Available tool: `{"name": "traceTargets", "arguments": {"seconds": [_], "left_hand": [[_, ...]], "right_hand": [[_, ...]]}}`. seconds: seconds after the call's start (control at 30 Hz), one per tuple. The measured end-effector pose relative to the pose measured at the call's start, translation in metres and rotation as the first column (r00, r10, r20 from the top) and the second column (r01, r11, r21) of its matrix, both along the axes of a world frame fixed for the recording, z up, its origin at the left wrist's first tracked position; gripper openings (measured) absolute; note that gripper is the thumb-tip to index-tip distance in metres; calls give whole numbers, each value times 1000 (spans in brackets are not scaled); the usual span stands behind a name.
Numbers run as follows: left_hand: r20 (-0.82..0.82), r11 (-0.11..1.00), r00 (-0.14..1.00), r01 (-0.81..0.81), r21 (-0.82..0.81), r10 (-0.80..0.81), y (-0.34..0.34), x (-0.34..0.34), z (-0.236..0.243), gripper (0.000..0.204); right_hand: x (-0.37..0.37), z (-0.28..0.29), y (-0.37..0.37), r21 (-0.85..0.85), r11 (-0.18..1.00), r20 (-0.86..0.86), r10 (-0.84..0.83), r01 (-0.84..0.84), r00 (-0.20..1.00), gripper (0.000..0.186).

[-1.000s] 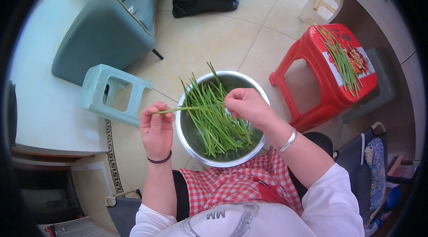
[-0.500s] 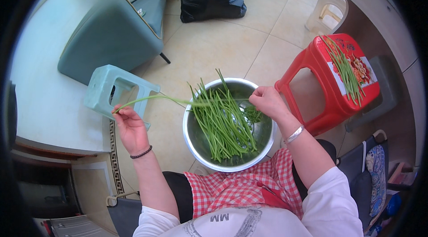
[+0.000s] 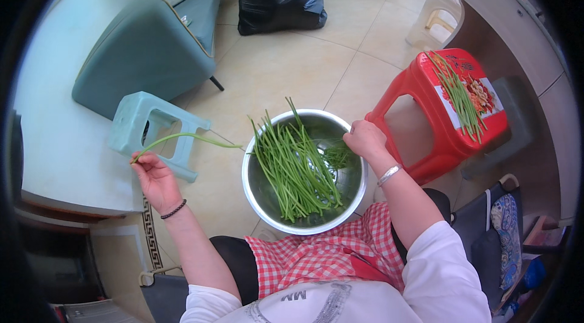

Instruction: The person sits with a metal bowl on their lap and snaps the ends off long green vegetables, likely water spinach. They place the trimmed pieces into the bowl and occasionally drop the ends onto a nearby red stool.

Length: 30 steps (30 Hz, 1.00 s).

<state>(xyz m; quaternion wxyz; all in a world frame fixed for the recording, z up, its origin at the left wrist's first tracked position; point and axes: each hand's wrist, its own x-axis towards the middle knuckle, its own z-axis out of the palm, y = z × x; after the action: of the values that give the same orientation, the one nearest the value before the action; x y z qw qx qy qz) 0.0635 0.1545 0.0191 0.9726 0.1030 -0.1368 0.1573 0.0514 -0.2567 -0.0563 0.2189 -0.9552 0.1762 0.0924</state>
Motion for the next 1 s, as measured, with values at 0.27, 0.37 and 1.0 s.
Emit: {"name": "traceTargets", "arguments": {"seconds": [0.27, 0.37, 1.0], "left_hand": [[0, 999, 999, 43, 3, -43, -15, -6, 5, 13], [-17, 987, 993, 117, 106, -116, -28, -9, 3, 12], [-360, 689, 863, 502, 524, -355, -135, -48, -29, 16]], "right_hand": [[-1, 2, -3, -222, 974, -55, 40, -52, 998, 27], [-1, 0, 1, -214, 972, -48, 86, -94, 995, 24], [-64, 65, 95, 835, 381, 269, 345, -396, 899, 33]]}}
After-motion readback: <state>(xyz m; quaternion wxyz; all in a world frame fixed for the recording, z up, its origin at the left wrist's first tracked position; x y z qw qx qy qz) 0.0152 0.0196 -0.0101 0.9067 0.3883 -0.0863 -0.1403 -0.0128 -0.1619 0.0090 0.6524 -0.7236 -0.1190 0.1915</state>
